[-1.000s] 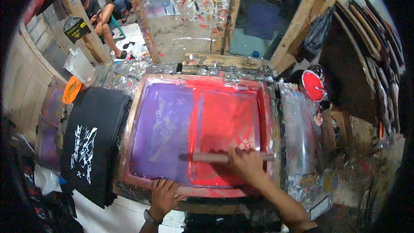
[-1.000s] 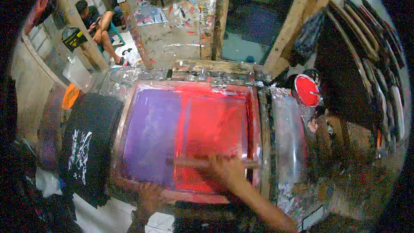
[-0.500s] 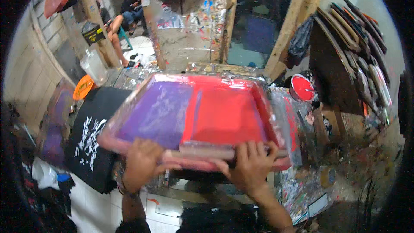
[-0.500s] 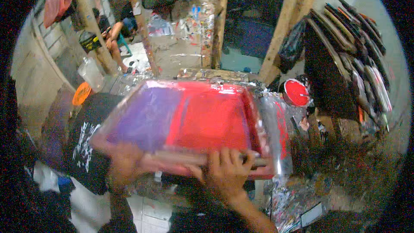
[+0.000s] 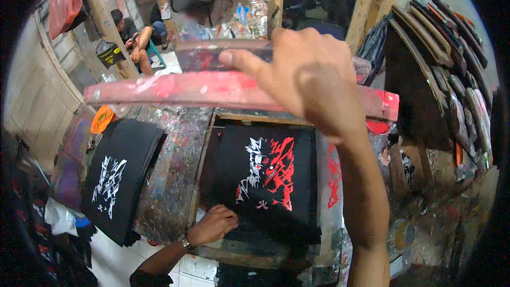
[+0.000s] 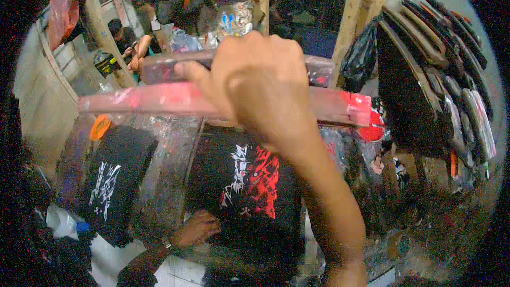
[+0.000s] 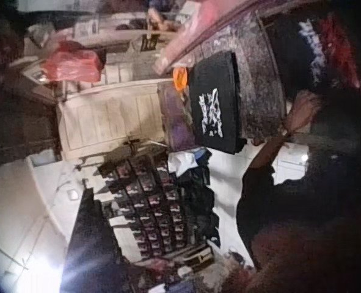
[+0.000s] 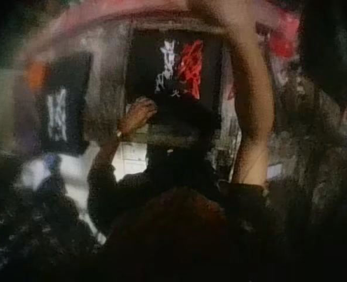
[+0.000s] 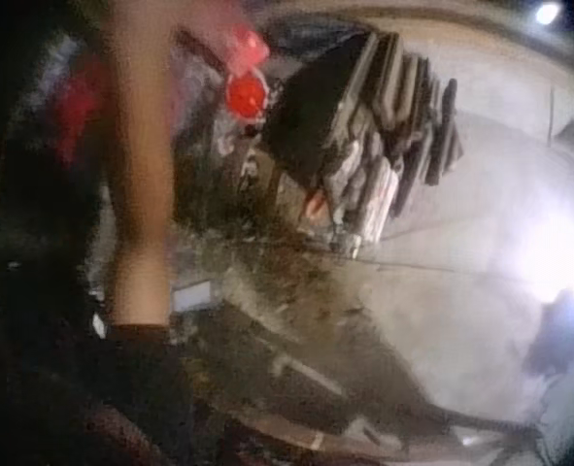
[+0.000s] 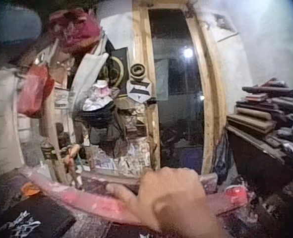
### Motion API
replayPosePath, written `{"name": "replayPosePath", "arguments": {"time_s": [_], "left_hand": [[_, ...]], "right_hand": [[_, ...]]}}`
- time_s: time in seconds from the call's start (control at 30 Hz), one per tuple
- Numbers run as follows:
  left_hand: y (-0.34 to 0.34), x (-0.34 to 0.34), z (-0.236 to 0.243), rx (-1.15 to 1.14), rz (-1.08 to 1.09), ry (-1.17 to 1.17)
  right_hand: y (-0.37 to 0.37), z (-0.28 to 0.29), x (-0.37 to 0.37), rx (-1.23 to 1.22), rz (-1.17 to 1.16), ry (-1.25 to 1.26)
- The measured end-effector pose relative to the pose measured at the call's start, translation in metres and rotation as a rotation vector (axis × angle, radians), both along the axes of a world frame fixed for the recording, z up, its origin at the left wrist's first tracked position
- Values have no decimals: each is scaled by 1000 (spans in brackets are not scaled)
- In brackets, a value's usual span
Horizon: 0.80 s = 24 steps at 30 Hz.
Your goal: The person performs screen printing on black t-shirts by aligning a screen over a shirt, spreading red and purple ink with a squeegee, and lifting the screen to reveal the printed design. Another person assists by removing and stacking the printed shirts.
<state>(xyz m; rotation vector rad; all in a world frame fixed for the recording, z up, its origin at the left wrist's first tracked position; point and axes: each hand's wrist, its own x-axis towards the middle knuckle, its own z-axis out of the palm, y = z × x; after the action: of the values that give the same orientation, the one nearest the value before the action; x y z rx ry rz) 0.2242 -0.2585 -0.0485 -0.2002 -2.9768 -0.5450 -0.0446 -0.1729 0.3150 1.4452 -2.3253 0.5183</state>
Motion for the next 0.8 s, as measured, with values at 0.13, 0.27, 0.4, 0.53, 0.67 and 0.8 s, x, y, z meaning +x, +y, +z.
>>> {"name": "replayPosePath", "arguments": {"time_s": [0.13, 0.27, 0.4, 0.53, 0.67, 0.8], "left_hand": [[-2, -13, 8, 224, 100, -105], [-10, -1, 0, -46, -8, 151], [15, 45, 51, -353, 342, 174], [-26, 112, 31, 411, 871, 153], [-64, 121, 15, 688, 1162, 602], [-141, 157, 31, 558, 1100, 842]], "right_hand": [[-11, 11, -17, 24, -79, 66], [-13, 10, 0, 59, -92, 45], [3, -35, -14, -200, 94, 627], [6, -27, -7, -112, 137, 670], [-1, 4, 12, -17, -122, 122], [-4, 6, 7, -31, -110, 124]]}}
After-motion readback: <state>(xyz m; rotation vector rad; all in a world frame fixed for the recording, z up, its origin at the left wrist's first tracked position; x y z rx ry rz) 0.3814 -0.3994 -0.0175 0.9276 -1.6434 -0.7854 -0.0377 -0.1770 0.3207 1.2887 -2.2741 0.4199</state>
